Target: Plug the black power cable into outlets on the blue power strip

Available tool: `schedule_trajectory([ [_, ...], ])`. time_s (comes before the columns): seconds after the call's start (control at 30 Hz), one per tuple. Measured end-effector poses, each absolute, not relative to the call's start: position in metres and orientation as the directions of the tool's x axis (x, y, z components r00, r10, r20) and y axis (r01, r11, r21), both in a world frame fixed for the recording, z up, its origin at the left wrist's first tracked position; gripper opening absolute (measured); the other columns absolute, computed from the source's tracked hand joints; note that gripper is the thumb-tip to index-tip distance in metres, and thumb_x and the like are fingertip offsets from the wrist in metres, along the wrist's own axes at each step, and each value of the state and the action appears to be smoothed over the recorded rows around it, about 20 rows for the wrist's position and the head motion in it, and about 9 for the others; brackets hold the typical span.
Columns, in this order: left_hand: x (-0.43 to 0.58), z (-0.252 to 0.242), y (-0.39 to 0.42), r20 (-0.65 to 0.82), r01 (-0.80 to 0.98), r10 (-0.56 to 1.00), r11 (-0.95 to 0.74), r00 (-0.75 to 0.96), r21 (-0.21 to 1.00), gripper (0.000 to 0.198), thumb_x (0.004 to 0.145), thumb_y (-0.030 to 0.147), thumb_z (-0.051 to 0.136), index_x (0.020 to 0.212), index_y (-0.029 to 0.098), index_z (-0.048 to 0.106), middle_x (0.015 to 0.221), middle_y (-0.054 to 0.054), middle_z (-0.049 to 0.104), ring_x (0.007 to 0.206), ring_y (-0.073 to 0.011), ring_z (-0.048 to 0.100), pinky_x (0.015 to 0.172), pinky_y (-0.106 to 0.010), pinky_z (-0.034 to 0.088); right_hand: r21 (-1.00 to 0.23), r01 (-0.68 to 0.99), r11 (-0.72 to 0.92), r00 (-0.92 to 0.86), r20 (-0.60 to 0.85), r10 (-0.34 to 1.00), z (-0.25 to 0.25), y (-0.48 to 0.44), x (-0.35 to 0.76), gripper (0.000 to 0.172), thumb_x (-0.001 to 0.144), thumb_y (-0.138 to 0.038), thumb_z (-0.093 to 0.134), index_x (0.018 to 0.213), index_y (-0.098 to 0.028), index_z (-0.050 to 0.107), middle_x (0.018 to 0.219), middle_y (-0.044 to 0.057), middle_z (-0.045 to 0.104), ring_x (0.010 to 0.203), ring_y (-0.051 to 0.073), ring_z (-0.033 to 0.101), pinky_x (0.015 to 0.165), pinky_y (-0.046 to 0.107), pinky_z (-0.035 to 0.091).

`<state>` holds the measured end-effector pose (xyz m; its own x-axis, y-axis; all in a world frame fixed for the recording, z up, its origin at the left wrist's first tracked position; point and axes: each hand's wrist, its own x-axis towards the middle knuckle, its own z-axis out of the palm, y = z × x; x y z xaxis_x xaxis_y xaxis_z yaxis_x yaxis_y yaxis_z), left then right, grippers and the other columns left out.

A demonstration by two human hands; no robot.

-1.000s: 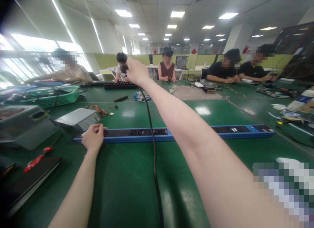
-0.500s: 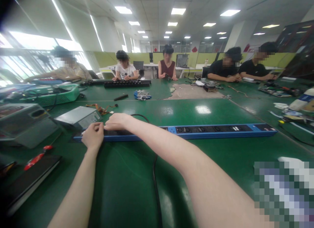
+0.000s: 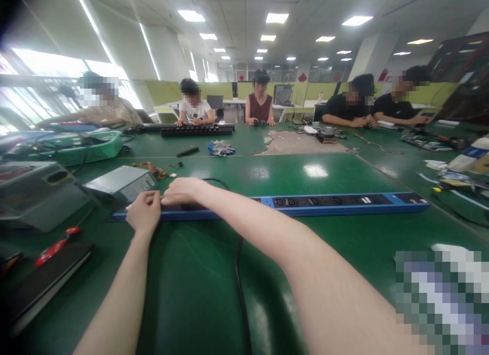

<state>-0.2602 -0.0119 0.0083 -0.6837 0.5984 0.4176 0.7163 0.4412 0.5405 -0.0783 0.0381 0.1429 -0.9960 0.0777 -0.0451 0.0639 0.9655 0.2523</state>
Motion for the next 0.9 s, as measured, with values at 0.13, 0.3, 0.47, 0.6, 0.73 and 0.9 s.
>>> schedule_trajectory([
  [0.13,-0.261,0.008,-0.012,0.419,0.719,0.602,0.434,-0.68,0.544,0.042,0.1,0.058,0.048,0.116,0.027,0.071,0.104,-0.012,0.075,0.099,-0.0308,0.067,0.088,-0.042,0.049,0.197,0.078,0.977,-0.995,-0.053,0.09,0.144,0.036,-0.078,0.017,0.1,-0.011,0.051,0.096,-0.019,0.066,0.096,0.008,0.076,0.101,0.022,0.072,0.081,0.033,0.051],
  [0.3,-0.261,0.007,-0.011,0.42,0.712,0.591,0.443,-0.689,0.545,0.041,0.099,0.058,0.049,0.114,0.027,0.072,0.103,-0.011,0.075,0.098,-0.0301,0.068,0.087,-0.04,0.049,0.123,0.085,0.989,-0.994,-0.057,0.093,0.144,0.035,-0.078,0.014,0.097,-0.011,0.056,0.094,-0.019,0.067,0.095,0.008,0.076,0.104,0.023,0.071,0.082,0.034,0.051],
  [0.47,-0.261,0.008,-0.011,0.418,0.711,0.593,0.437,-0.688,0.551,0.041,0.099,0.058,0.05,0.116,0.027,0.072,0.104,-0.011,0.076,0.099,-0.03,0.067,0.087,-0.04,0.049,0.136,0.083,0.987,-0.993,-0.076,0.094,0.144,0.034,-0.085,0.017,0.097,-0.013,0.055,0.095,-0.02,0.069,0.098,0.008,0.077,0.109,0.023,0.071,0.083,0.035,0.051],
  [0.6,-0.262,0.007,-0.011,0.409,0.71,0.599,0.439,-0.688,0.551,0.041,0.1,0.057,0.048,0.117,0.028,0.07,0.107,-0.011,0.075,0.1,-0.0301,0.066,0.088,-0.041,0.048,0.164,0.055,0.985,-0.993,-0.096,0.071,0.139,0.036,-0.088,0.017,0.096,-0.011,0.056,0.093,-0.02,0.07,0.098,0.007,0.077,0.107,0.021,0.071,0.082,0.032,0.051],
  [0.73,-0.263,0.006,-0.011,0.42,0.716,0.599,0.43,-0.682,0.55,0.043,0.1,0.059,0.046,0.116,0.028,0.07,0.106,-0.012,0.075,0.1,-0.0312,0.066,0.088,-0.043,0.048,0.273,-0.024,0.962,-0.995,-0.101,0.004,0.135,0.038,-0.087,0.019,0.098,-0.01,0.053,0.096,-0.019,0.07,0.099,0.008,0.077,0.104,0.02,0.072,0.082,0.032,0.051],
  [0.9,-0.262,0.005,-0.01,0.427,0.711,0.583,0.443,-0.691,0.546,0.042,0.099,0.059,0.047,0.115,0.028,0.071,0.103,-0.011,0.075,0.096,-0.0303,0.066,0.087,-0.042,0.049,0.426,-0.112,0.898,-0.991,-0.111,-0.071,0.133,0.037,-0.087,0.017,0.098,-0.007,0.052,0.096,-0.015,0.068,0.096,0.01,0.077,0.094,0.019,0.074,0.076,0.03,0.051],
])
